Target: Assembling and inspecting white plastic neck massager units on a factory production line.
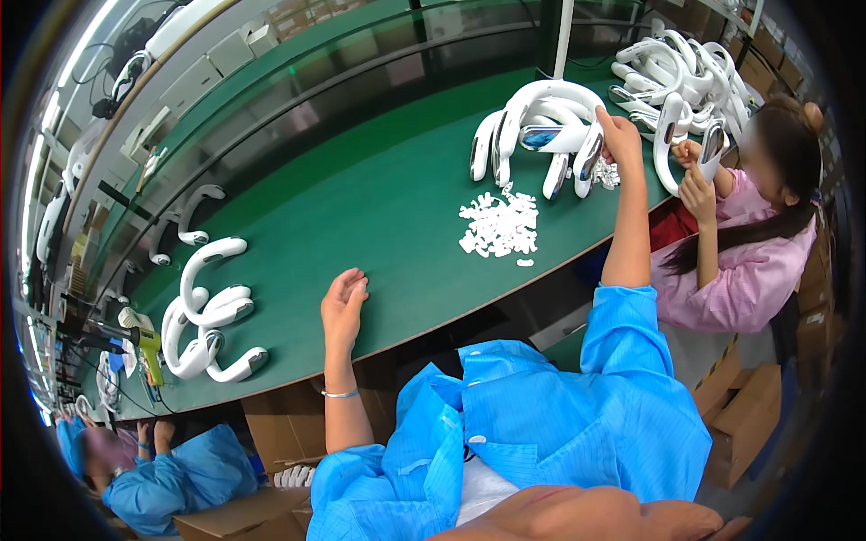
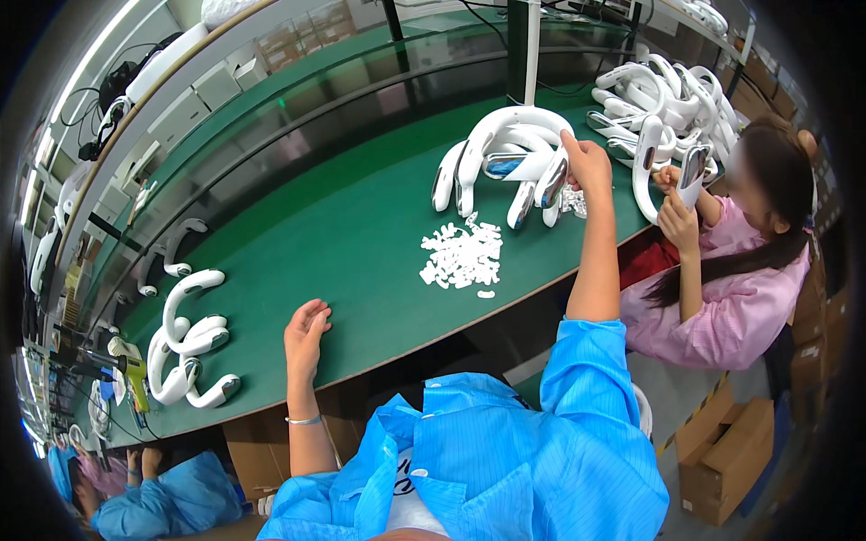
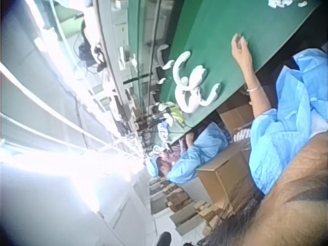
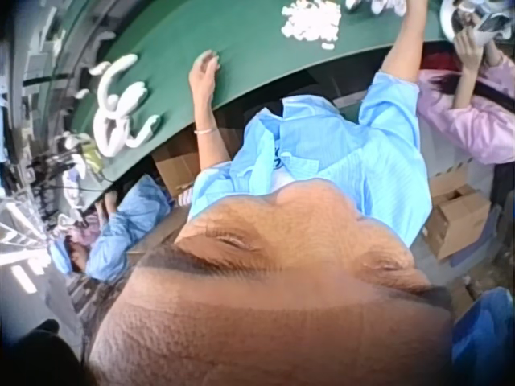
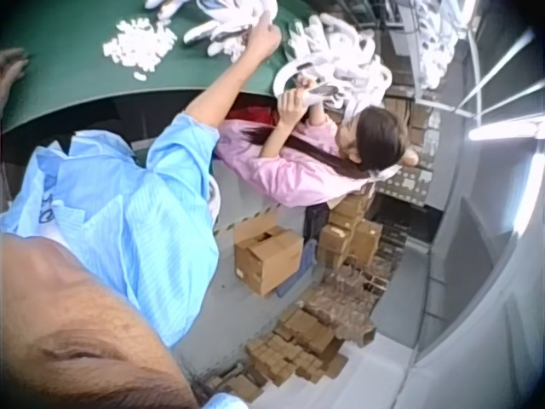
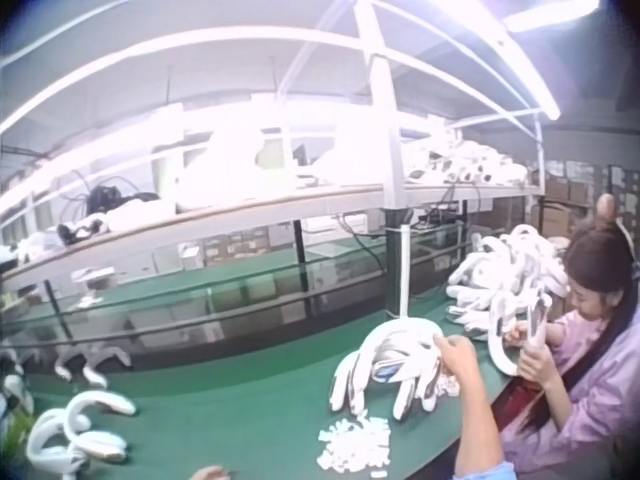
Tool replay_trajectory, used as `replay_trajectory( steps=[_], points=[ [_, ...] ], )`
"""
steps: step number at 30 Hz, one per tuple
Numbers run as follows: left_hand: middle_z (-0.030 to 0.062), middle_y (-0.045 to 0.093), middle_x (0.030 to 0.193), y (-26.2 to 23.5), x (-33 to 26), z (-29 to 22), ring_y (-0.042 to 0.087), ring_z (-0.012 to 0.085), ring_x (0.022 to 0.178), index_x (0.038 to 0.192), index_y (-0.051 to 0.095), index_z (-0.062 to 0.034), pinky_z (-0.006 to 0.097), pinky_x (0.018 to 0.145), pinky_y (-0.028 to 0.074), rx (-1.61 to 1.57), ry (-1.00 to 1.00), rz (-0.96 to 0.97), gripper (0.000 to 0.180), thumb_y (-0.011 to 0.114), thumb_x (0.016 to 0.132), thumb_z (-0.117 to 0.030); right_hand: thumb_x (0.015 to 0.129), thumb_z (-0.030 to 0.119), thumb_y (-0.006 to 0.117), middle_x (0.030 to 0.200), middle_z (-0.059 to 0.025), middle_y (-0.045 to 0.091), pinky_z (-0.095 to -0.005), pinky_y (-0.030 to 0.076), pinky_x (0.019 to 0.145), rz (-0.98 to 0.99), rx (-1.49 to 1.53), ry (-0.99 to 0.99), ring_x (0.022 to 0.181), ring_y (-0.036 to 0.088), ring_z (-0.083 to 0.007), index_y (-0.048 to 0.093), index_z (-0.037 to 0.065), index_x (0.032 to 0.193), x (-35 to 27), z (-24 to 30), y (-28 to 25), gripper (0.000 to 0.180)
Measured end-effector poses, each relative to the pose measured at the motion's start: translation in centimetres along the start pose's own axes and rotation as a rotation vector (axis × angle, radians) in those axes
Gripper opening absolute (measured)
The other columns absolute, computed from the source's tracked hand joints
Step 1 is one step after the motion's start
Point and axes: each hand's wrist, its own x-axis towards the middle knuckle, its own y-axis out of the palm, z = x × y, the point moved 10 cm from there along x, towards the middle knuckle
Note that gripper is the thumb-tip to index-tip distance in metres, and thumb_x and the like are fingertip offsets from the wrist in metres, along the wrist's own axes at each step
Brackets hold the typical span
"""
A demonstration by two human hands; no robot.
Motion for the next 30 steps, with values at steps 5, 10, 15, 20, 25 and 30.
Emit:
replay_trajectory(
  steps=[5, 10, 15, 20, 25, 30],
  points=[
    [0.0154, 0.058, 0.117, 0.1, 0.1, -0.3, 0.059, 0.0213, 0.107, 0.119, 0.052, 0.0053, 0.029, 0.084, 0.050, 0.021, -0.018, 0.005, 0.033, 0.056, 0.089, -0.008, 0.077, 0.043, 0.067, 0.055, -0.0045, 0.053, -0.0233, 0.035, 0.032, -0.121, 0.285, -0.003, 0.038, 0.046, -0.0090, 0.061, -0.006, 0.091, -0.6, -1.5, -0.4, 0.052],
    [0.0153, 0.059, 0.116, 0.2, 0.0, 0.1, 0.059, 0.0210, 0.107, 0.119, 0.052, 0.0058, 0.029, 0.084, 0.050, 0.024, -0.009, 0.036, 0.033, 0.056, 0.088, -0.007, 0.080, 0.044, 0.067, 0.049, -0.0005, 0.046, -0.0226, 0.028, 0.030, -0.174, 0.501, 0.026, 0.033, 0.038, -0.0072, 0.059, -0.003, 0.078, 0.6, -2.6, -0.5, 0.047],
    [0.0152, 0.059, 0.116, 0.0, 0.1, 0.2, 0.058, 0.0210, 0.107, 0.118, 0.053, 0.0064, 0.029, 0.084, 0.050, -0.003, -0.002, 0.037, 0.033, 0.056, 0.088, -0.007, 0.080, 0.046, 0.064, 0.056, -0.0102, 0.057, -0.0241, 0.043, 0.035, -0.059, 0.433, 0.060, 0.041, 0.054, -0.0125, 0.030, -0.014, 0.133, 1.0, -2.3, 0.6, 0.086],
    [0.0150, 0.060, 0.114, -1.0, -0.1, 0.1, 0.060, 0.0206, 0.104, 0.119, 0.053, 0.0051, 0.029, 0.084, 0.049, 0.076, -0.014, 0.039, 0.034, 0.057, 0.088, -0.009, 0.081, 0.047, 0.063, 0.058, -0.0112, 0.060, -0.0265, 0.040, 0.034, -0.021, 0.094, 0.019, 0.039, 0.051, -0.0142, 0.052, -0.006, 0.091, 0.2, 0.6, 2.3, 0.055],
    [0.0123, 0.063, 0.110, -0.9, 1.4, -2.6, 0.064, 0.0186, 0.094, 0.117, 0.055, 0.0005, 0.030, 0.079, 0.050, 0.325, 0.035, 0.171, 0.037, 0.060, 0.086, -0.018, 0.080, 0.056, 0.060, 0.060, -0.0093, 0.059, -0.0271, 0.039, 0.036, -0.160, -0.086, -0.096, 0.042, 0.052, -0.0151, 0.059, -0.002, 0.093, 3.4, -2.5, -0.4, 0.059],
    [0.0149, 0.065, 0.099, -7.5, 5.0, -8.8, 0.064, 0.0274, 0.087, 0.111, 0.059, -0.0032, 0.036, 0.078, 0.050, 0.609, 0.169, -0.014, 0.036, 0.064, 0.081, -0.022, 0.091, 0.024, 0.057, 0.065, -0.0050, 0.060, -0.0193, 0.028, 0.037, -0.134, 0.269, -0.337, 0.041, 0.040, -0.0049, 0.034, 0.002, 0.140, -5.1, 3.0, 0.1, 0.058]
  ],
)
